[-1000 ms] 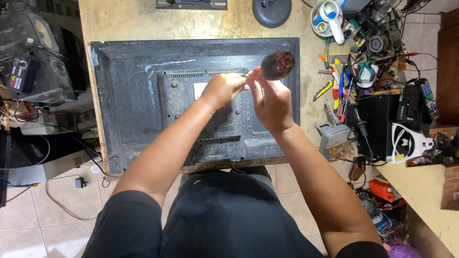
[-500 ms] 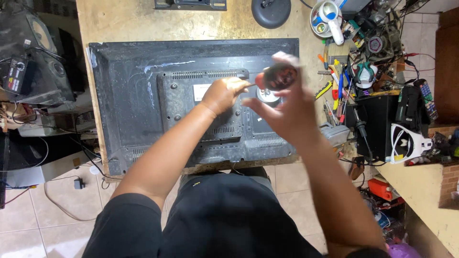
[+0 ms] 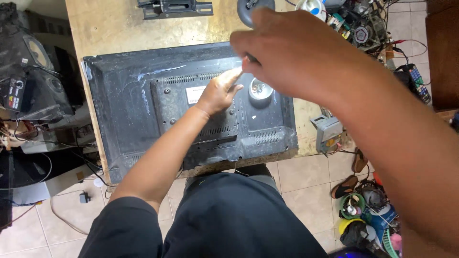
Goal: Disassembling a television with a screwdriver and operating controls on a speaker system
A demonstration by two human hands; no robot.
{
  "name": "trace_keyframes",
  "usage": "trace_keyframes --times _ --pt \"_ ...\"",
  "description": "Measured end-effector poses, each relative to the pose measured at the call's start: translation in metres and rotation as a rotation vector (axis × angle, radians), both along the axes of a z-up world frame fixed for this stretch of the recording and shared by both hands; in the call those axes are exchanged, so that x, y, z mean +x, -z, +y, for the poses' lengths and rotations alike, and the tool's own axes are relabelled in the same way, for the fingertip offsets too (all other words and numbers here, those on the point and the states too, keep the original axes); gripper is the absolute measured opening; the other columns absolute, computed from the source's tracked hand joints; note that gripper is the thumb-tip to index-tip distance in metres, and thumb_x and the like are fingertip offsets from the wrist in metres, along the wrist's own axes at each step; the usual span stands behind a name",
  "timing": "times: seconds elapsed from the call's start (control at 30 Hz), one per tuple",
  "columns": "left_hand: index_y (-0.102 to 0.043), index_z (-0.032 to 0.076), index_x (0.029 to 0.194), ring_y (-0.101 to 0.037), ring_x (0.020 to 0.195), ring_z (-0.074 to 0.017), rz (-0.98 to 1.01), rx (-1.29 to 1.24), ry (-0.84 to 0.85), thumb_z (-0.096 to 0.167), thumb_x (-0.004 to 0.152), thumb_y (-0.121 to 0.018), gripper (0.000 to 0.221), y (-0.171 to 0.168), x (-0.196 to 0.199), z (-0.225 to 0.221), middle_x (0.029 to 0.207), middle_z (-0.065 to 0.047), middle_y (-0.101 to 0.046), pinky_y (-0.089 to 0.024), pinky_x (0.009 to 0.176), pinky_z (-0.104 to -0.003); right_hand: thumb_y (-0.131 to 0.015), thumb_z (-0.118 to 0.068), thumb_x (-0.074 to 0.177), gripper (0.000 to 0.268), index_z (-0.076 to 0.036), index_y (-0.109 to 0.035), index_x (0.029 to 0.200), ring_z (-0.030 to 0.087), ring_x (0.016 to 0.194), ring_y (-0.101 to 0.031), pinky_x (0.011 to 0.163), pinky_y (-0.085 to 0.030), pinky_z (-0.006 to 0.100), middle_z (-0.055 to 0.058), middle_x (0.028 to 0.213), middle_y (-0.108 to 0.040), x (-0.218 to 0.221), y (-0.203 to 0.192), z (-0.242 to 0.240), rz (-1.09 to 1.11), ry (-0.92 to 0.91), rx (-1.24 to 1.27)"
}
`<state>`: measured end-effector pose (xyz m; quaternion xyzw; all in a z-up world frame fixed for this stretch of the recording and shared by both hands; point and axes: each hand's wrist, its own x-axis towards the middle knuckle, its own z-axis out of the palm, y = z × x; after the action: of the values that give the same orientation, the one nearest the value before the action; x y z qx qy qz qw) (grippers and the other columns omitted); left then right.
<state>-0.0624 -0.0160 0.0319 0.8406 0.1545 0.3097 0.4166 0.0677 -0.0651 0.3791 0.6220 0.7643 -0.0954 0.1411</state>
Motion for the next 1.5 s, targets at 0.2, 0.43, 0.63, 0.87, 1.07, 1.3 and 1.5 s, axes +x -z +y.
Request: trace_keyframes --times 0.2,0.43,0.63,0.87,1.07,1.3,1.5 --pt "-0.068 0.017 0.133 -0.074 0.108 -0.0218 0.01 -0.155 -0.005 0.003 0.097 -0.063 0.039 -0.027 -0.003 -0.004 0.124 -0.008 -0.074 -0.057 0.094 -0.031 -0.073 0.002 0.076 0.039 -0.016 -0.059 0.108 0.035 0.089 -0.053 0.055 -0.037 0.05 0.009 0.106 -0.05 0.004 -0.005 -0.01 0.128 -0.09 0.018" --pt "-0.077 0.009 0.116 -0.078 0.085 -0.0178 -0.168 -0.083 -0.259 0.026 0.1 -0.072 0.024 -0.026 0.005 -0.014 0.1 -0.01 -0.08 -0.059 0.069 -0.034 -0.057 -0.082 0.116 0.073 -0.02 -0.066 0.079 0.032 0.045 -0.06 0.04 -0.042 0.043 0.006 0.053 -0.058 -0.002 0.006 -0.02 -0.163 0.215 0.295" --pt "-0.081 0.017 0.107 -0.078 0.091 -0.0163 -0.13 -0.017 -0.365 0.019 0.085 -0.088 0.024 -0.02 0.012 -0.018 0.102 -0.004 -0.081 -0.06 0.081 -0.031 -0.061 -0.034 0.1 0.036 -0.001 -0.057 0.113 0.052 0.076 -0.062 0.054 -0.04 0.059 0.027 0.084 -0.066 -0.001 -0.004 -0.01 0.045 0.141 0.032" --pt "-0.071 0.02 0.075 -0.066 0.064 -0.0195 0.009 0.081 -0.478 0.054 0.078 -0.087 0.037 -0.027 0.016 -0.01 0.073 0.001 -0.073 -0.048 0.063 -0.036 -0.051 0.018 0.073 0.047 -0.018 -0.056 0.103 0.03 0.09 -0.051 0.06 -0.033 0.046 0.006 0.111 -0.045 0.003 -0.003 -0.006 0.198 0.073 -0.134" --pt "-0.063 0.019 0.075 -0.061 0.063 -0.0269 0.07 0.018 -0.422 0.052 0.083 -0.084 0.04 -0.029 0.019 -0.009 0.071 -0.001 -0.065 -0.045 0.061 -0.042 -0.062 -0.032 0.098 0.029 -0.004 -0.068 0.093 0.044 0.076 -0.066 0.06 -0.049 0.051 0.021 0.092 -0.067 0.014 0.031 0.002 -0.025 0.18 0.007" --pt "-0.068 0.016 0.132 -0.076 0.093 -0.0286 0.093 -0.089 -0.106 0.015 0.104 -0.056 0.03 -0.029 0.01 -0.009 0.111 -0.007 -0.079 -0.056 0.082 -0.039 -0.075 -0.019 0.083 0.035 -0.011 -0.064 0.116 0.037 0.104 -0.058 0.067 -0.05 0.05 0.01 0.12 -0.055 0.008 0.007 0.0 0.036 -0.119 0.007" --pt "-0.076 0.021 0.117 -0.077 0.087 -0.0241 0.063 -0.058 -0.174 0.018 0.102 -0.061 0.022 -0.015 0.02 -0.005 0.101 0.0 -0.081 -0.056 0.08 -0.039 -0.055 -0.061 0.114 0.057 -0.015 -0.07 0.083 0.026 0.059 -0.068 0.044 -0.046 0.038 0.005 0.068 -0.068 0.019 0.042 0.008 -0.352 -0.031 0.259"
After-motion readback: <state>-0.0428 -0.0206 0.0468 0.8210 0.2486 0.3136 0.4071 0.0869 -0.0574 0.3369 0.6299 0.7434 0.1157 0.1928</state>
